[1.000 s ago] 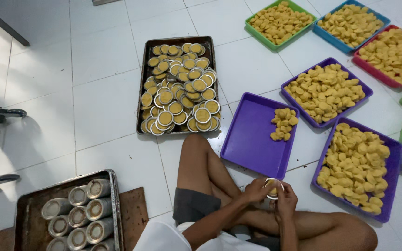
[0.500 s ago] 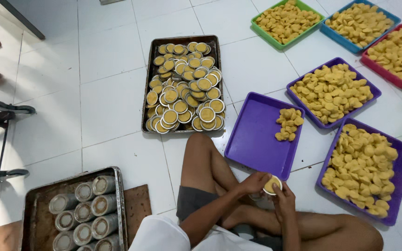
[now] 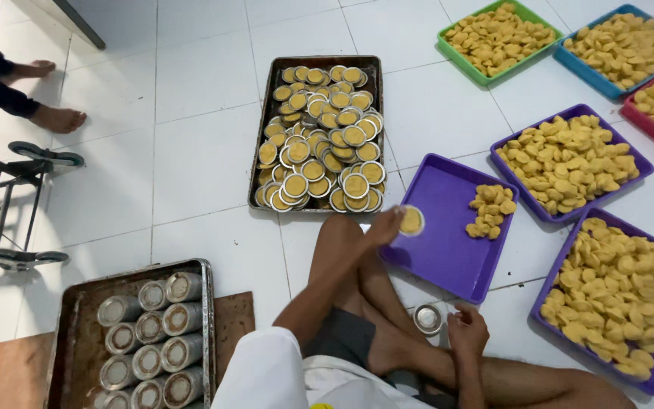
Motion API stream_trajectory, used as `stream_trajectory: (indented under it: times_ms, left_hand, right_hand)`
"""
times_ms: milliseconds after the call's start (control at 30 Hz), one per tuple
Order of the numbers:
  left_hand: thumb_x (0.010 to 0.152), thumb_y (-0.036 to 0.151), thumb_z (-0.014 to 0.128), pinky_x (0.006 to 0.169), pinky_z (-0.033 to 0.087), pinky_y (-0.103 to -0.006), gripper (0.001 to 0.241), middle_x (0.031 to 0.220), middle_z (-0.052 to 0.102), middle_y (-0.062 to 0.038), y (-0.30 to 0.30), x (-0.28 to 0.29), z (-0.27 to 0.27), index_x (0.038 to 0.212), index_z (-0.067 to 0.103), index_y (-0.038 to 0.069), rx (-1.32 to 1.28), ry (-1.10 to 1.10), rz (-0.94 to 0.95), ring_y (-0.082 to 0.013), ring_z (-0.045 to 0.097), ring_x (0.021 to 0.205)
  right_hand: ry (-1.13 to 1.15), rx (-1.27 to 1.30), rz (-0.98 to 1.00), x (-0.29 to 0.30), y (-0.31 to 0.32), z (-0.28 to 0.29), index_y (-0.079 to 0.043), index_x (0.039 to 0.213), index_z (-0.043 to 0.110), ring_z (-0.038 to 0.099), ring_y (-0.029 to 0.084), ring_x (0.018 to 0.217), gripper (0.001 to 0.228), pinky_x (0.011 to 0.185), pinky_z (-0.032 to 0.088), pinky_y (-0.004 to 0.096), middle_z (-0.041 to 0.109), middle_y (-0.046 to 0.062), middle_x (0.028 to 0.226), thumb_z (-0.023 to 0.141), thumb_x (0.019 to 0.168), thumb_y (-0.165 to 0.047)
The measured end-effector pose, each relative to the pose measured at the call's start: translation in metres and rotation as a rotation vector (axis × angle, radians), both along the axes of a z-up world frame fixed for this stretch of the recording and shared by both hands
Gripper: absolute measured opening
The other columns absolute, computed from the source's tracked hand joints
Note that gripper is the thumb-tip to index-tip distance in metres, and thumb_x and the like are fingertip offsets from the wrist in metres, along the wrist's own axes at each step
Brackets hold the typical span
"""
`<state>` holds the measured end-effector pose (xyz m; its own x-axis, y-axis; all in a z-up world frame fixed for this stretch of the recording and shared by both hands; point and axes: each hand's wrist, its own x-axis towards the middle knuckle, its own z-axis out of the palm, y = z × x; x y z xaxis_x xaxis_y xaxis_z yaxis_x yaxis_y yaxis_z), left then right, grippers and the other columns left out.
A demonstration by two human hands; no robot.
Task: The person puts food items into metal cups by hand while sitting on the floor, then places the filled cups onto a large metal tray.
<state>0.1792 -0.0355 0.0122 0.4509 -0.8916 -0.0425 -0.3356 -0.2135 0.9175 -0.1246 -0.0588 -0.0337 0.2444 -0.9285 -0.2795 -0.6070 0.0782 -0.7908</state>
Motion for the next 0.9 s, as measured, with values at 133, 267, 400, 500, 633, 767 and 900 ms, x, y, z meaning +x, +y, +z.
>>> stream_trajectory:
  times_ms: [133,267,400,500,633,767,900]
  left_hand:
    - [0.102,0.043,0.04,0.071,0.044,-0.0637,0.047,0.09,0.071,-0.025,0.009,0.107,0.022,0.089,0.065,0.006,0.126,-0.618,0.402,-0.053,0.065,0.085]
    - [0.101,0.058,0.053,0.109,0.036,-0.0589,0.062,0.132,0.064,-0.021,0.037,0.143,0.024,0.131,0.059,0.004,0.652,-0.622,0.556,-0.0428,0.051,0.131]
    - [0.094,0.036,0.059,0.097,0.044,-0.0473,0.042,0.119,0.06,-0.013,0.034,0.119,0.01,0.123,0.057,0.006,0.465,-0.926,0.726,-0.0335,0.057,0.113]
    - [0.091,0.011,0.053,0.092,0.044,-0.0469,0.026,0.109,0.06,-0.011,0.01,0.087,0.002,0.117,0.061,0.009,0.106,-0.975,0.618,-0.0331,0.058,0.1]
    - [0.093,0.015,0.066,0.083,0.048,-0.044,0.03,0.108,0.06,-0.014,-0.028,0.024,-0.016,0.12,0.057,0.007,-0.285,-0.825,0.291,-0.0318,0.06,0.096]
    - [0.095,0.019,0.061,0.092,0.052,-0.0433,0.036,0.119,0.055,-0.016,-0.041,-0.032,-0.023,0.127,0.056,0.002,-0.316,-0.689,-0.056,-0.0331,0.061,0.105]
    - [0.084,0.016,0.069,0.096,0.052,-0.0481,0.047,0.126,0.054,-0.022,-0.045,-0.069,-0.025,0.127,0.056,0.004,-0.12,-0.503,-0.178,-0.0426,0.063,0.111]
  right_hand:
    - [0.217,0.055,0.212,0.01,-0.006,-0.014,-0.008,0.105,0.077,0.076,0.024,0.088,0.035,0.084,0.055,0.036,0.082,0.008,0.097,0.07,0.07,-0.006]
    - [0.346,0.005,0.325,0.021,-0.005,-0.014,-0.015,0.087,0.077,0.076,0.022,0.084,0.011,0.082,0.055,0.036,0.081,0.004,0.085,0.073,0.08,-0.022]
    - [0.41,0.03,0.362,0.018,-0.007,-0.02,-0.009,0.106,0.071,0.075,0.031,0.097,0.03,0.086,0.055,0.043,0.079,0.014,0.101,0.069,0.077,-0.019]
    - [0.456,0.048,0.435,0.011,-0.013,-0.038,-0.002,0.109,0.073,0.071,0.037,0.109,0.04,0.097,0.052,0.045,0.069,0.015,0.125,0.06,0.084,-0.031]
    - [0.233,0.009,0.12,-0.007,-0.006,-0.036,-0.006,0.127,0.059,0.07,0.044,0.104,0.048,0.093,0.049,0.052,0.075,0.024,0.11,0.062,0.092,-0.038]
    - [0.333,-0.083,0.284,-0.004,-0.005,-0.037,-0.008,0.116,0.072,0.07,0.04,0.103,0.049,0.092,0.051,0.048,0.076,0.019,0.105,0.061,0.085,-0.046]
    - [0.093,-0.098,0.131,-0.013,0.016,-0.02,-0.011,0.112,0.068,0.072,0.035,0.084,0.035,0.078,0.053,0.048,0.074,0.015,0.084,0.07,0.084,-0.033]
